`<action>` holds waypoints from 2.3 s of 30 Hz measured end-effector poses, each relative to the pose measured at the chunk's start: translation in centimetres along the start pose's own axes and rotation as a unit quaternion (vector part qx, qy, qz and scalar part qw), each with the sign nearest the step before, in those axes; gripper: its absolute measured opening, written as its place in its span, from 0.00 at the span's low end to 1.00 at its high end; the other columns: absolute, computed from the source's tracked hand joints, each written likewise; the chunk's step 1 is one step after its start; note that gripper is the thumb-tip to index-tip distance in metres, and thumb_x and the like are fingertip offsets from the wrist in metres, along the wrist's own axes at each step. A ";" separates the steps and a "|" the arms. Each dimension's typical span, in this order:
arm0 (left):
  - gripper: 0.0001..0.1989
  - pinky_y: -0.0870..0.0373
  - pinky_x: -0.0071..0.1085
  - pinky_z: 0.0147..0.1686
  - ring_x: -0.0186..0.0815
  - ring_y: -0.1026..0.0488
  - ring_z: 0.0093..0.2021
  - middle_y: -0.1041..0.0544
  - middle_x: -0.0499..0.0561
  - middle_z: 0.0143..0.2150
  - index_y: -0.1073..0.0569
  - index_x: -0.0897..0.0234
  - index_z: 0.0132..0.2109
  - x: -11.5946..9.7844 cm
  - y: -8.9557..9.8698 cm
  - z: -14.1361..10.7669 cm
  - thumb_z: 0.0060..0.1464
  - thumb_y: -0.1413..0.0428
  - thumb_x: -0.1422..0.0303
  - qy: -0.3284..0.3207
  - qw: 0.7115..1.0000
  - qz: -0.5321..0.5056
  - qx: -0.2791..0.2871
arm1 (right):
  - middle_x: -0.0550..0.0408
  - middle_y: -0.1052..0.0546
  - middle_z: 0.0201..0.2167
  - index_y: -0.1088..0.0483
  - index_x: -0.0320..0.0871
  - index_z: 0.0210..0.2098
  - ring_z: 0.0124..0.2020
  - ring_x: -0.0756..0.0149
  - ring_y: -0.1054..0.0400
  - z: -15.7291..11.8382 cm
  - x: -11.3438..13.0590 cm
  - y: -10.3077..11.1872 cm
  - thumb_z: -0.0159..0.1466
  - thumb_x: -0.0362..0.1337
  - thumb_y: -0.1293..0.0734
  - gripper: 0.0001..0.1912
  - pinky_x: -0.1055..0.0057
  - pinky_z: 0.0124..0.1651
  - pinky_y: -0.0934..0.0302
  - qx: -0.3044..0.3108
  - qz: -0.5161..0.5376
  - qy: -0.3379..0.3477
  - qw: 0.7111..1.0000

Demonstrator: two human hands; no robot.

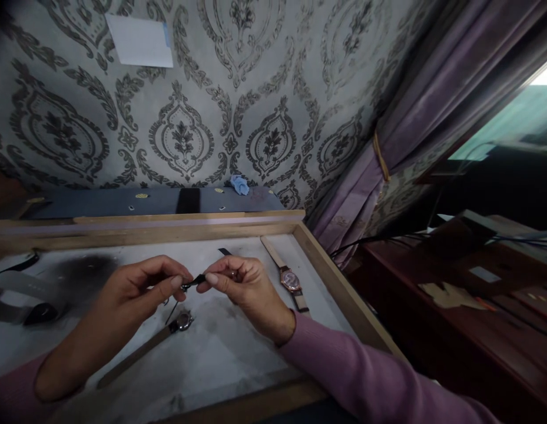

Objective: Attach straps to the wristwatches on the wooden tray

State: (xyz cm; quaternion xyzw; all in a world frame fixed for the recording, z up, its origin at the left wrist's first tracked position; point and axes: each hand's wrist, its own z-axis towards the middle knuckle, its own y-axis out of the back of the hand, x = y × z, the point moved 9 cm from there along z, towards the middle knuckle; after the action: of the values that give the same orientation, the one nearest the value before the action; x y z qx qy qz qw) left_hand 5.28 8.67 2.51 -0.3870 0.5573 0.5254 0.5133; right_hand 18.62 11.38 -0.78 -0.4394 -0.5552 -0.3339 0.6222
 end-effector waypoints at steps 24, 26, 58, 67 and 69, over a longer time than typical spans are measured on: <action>0.10 0.43 0.25 0.22 0.30 0.37 0.24 0.28 0.46 0.26 0.27 0.64 0.31 -0.1 -0.5 -0.4 0.58 0.49 0.67 -0.023 0.994 0.109 0.020 | 0.55 0.21 0.25 0.24 0.42 0.28 0.28 0.71 0.30 -0.2 -0.4 -0.6 0.56 0.40 0.27 0.08 0.74 0.36 0.38 0.027 -0.007 -0.012 1.000; 0.10 0.42 0.26 0.22 0.30 0.36 0.24 0.29 0.46 0.26 0.27 0.64 0.31 -0.2 -0.6 -0.4 0.58 0.49 0.67 -0.025 0.993 0.110 0.022 | 0.55 0.21 0.24 0.24 0.42 0.28 0.28 0.71 0.30 -0.2 -0.4 -0.6 0.56 0.40 0.27 0.08 0.74 0.36 0.38 0.027 -0.007 -0.011 1.000; 0.09 0.43 0.27 0.26 0.28 0.36 0.25 0.31 0.44 0.27 0.29 0.65 0.33 -1.7 -1.4 -1.4 0.60 0.52 0.75 -0.163 0.954 0.250 0.017 | 0.55 0.21 0.25 0.24 0.41 0.29 0.28 0.70 0.29 -0.5 0.7 -1.0 0.59 0.37 0.29 0.06 0.74 0.33 0.37 0.039 -0.116 0.054 0.991; 0.08 0.39 0.27 0.27 0.30 0.31 0.27 0.27 0.45 0.28 0.27 0.63 0.35 -1.0 -1.4 -1.1 0.60 0.50 0.73 -0.140 0.963 0.226 0.034 | 0.56 0.22 0.24 0.24 0.41 0.28 0.28 0.70 0.29 -0.4 0.5 -1.1 0.58 0.39 0.28 0.07 0.73 0.35 0.36 0.040 -0.087 0.042 0.995; 0.07 0.37 0.26 0.27 0.30 0.29 0.28 0.26 0.45 0.30 0.27 0.63 0.35 -0.5 -1.2 -0.9 0.60 0.49 0.71 -0.109 0.972 0.203 0.039 | 0.56 0.22 0.24 0.24 0.41 0.28 0.28 0.71 0.29 -0.3 0.5 -1.1 0.57 0.39 0.28 0.07 0.74 0.36 0.36 0.041 -0.070 0.035 0.996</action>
State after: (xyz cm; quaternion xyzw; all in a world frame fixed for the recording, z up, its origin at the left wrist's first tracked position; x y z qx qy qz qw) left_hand 6.42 7.60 2.67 -0.1859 0.5855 0.6351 0.4683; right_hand 17.85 10.68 -0.11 -0.3614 -0.5756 -0.3687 0.6341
